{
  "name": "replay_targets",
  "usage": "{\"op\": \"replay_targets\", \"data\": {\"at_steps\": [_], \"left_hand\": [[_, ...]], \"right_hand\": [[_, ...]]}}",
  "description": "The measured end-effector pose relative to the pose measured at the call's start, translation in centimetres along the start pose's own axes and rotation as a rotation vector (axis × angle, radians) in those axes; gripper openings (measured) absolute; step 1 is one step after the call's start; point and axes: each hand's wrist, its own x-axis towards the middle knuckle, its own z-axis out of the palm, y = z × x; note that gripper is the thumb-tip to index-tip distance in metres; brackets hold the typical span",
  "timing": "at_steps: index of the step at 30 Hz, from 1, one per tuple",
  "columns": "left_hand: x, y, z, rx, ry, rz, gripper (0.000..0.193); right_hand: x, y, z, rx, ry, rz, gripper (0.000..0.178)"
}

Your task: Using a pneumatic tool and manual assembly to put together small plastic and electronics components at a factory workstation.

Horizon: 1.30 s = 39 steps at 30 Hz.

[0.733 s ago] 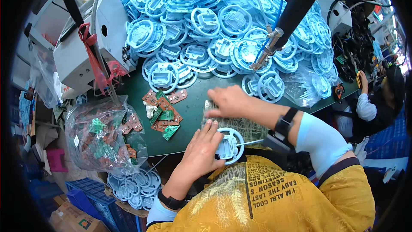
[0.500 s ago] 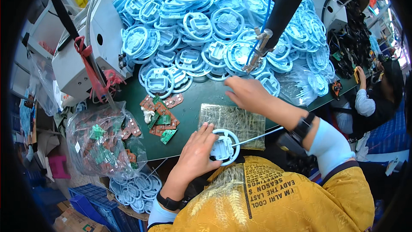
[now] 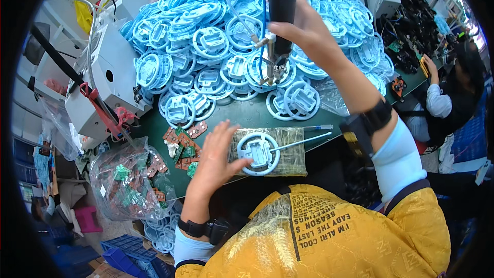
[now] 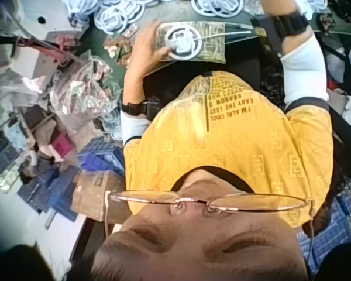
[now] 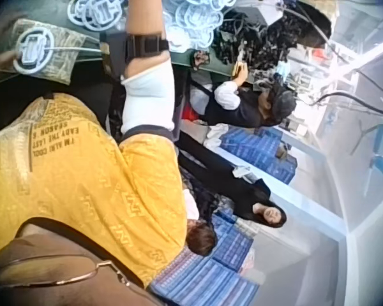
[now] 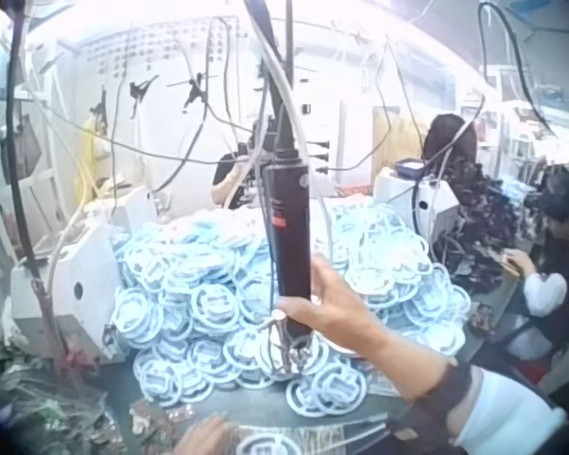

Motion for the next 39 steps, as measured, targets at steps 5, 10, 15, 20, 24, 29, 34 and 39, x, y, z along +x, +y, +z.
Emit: {"op": "replay_targets", "data": {"at_steps": [5,10,15,20,24,29,34,39], "left_hand": [[3.4,3.3,-5.0,-0.155,0.32,0.001,0.055],[8.3,7.6,-8.9,-0.256,0.647,0.337,0.054],[12.4,12.8,-11.3,-0.249,0.729,0.531,0.071],[14.5,15.5,-11.3,-0.287,0.659,0.477,0.078],[15.4,17.3,-11.9,-0.264,0.673,0.454,0.065],[15.0,17.2,-12.7,-0.153,0.769,0.563,0.056],[7.9,12.9,-10.6,-0.137,0.848,0.556,0.042],[2.0,5.6,-3.0,0.134,0.338,0.205,0.032]], "right_hand": [[2.3,-0.5,1.2,-0.037,-0.062,0.02,0.043],[2.2,-3.4,1.6,-0.142,0.146,-0.19,0.047],[0.7,-6.2,2.6,0.001,0.252,-0.144,0.044],[-1.1,-6.9,3.2,0.131,0.202,-0.144,0.045],[-1.0,-5.9,3.7,0.149,0.247,-0.161,0.05],[-0.6,-6.9,3.2,0.11,0.224,-0.193,0.047],[-0.6,-8.3,0.4,0.24,0.106,0.049,0.034],[-0.8,-10.6,1.7,0.446,0.001,0.133,0.025]]}}
